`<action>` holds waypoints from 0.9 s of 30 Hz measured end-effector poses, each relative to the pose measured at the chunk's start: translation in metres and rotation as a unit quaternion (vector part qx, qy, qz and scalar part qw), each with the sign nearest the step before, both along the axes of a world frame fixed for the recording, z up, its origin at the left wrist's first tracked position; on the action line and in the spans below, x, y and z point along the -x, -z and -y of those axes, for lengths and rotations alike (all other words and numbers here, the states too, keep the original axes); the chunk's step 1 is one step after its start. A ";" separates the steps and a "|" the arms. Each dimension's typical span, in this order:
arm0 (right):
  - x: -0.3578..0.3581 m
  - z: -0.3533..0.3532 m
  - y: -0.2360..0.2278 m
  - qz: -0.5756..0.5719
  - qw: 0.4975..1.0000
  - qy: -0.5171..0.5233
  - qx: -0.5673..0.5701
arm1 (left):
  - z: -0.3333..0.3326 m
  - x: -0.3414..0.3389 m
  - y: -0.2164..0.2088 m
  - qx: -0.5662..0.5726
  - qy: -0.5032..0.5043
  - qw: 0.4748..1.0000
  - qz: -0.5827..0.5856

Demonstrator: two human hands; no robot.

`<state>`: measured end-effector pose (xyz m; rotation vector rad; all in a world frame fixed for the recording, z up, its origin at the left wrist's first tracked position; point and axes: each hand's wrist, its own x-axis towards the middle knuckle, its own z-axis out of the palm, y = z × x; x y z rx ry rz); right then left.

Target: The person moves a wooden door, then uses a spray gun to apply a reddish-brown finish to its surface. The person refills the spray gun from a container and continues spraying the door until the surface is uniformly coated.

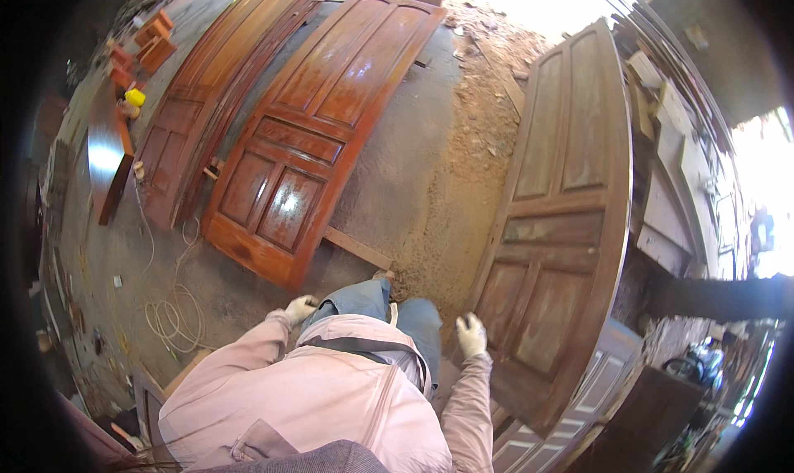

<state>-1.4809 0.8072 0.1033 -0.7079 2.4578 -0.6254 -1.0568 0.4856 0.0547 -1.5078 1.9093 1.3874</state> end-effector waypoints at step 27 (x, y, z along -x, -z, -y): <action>0.641 0.429 0.071 0.194 0.958 0.198 0.069 | 0.353 0.515 0.041 0.000 -0.367 0.929 -0.054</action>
